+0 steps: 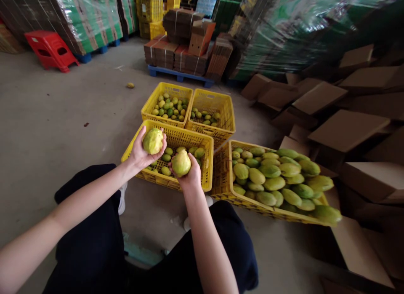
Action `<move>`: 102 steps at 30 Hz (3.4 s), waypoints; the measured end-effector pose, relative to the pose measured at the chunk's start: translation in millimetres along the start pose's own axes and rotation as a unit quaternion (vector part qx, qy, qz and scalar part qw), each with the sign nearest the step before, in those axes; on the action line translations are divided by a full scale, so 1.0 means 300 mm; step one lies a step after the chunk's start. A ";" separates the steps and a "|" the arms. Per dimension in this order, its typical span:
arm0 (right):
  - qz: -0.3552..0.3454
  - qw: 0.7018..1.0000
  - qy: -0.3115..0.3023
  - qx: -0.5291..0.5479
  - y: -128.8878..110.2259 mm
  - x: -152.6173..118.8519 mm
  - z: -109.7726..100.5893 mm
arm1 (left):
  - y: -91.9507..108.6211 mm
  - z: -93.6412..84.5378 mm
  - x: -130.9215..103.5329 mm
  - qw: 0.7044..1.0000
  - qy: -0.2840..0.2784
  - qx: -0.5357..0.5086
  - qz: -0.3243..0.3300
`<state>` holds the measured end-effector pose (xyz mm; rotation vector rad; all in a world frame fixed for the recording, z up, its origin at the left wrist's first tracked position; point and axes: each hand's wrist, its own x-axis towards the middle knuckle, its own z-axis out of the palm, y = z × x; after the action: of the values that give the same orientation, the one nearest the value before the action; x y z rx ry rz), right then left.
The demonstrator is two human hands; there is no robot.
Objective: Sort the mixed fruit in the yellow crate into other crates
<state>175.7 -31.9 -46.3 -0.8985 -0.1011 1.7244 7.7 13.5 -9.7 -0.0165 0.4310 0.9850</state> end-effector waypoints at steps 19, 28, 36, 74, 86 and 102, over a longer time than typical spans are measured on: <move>0.040 0.996 0.082 -0.012 -0.010 -0.030 0.059 | 0.018 -0.018 0.030 1.000 0.001 0.002 -0.003; -0.075 0.997 0.033 0.005 -0.004 -0.038 0.068 | -0.009 -0.018 0.046 0.993 0.098 0.058 0.016; -0.016 0.998 0.053 -0.034 -0.012 -0.040 0.059 | -0.015 -0.035 0.055 0.990 0.091 0.108 -0.024; -0.023 0.999 0.043 0.022 -0.002 -0.026 0.068 | 0.017 -0.017 0.032 0.991 0.097 0.091 -0.003; 0.002 0.994 -0.073 0.083 -0.025 -0.038 0.060 | -0.008 -0.003 0.011 0.994 -0.001 0.086 -0.061; -0.473 0.810 0.100 -0.333 0.045 -0.016 0.052 | -0.092 -0.045 0.021 0.993 -0.056 0.100 -0.040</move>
<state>155.9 -35.2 -39.5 -1.2323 -0.9043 0.6167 28.4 0.1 -29.2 0.2002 0.4209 0.8552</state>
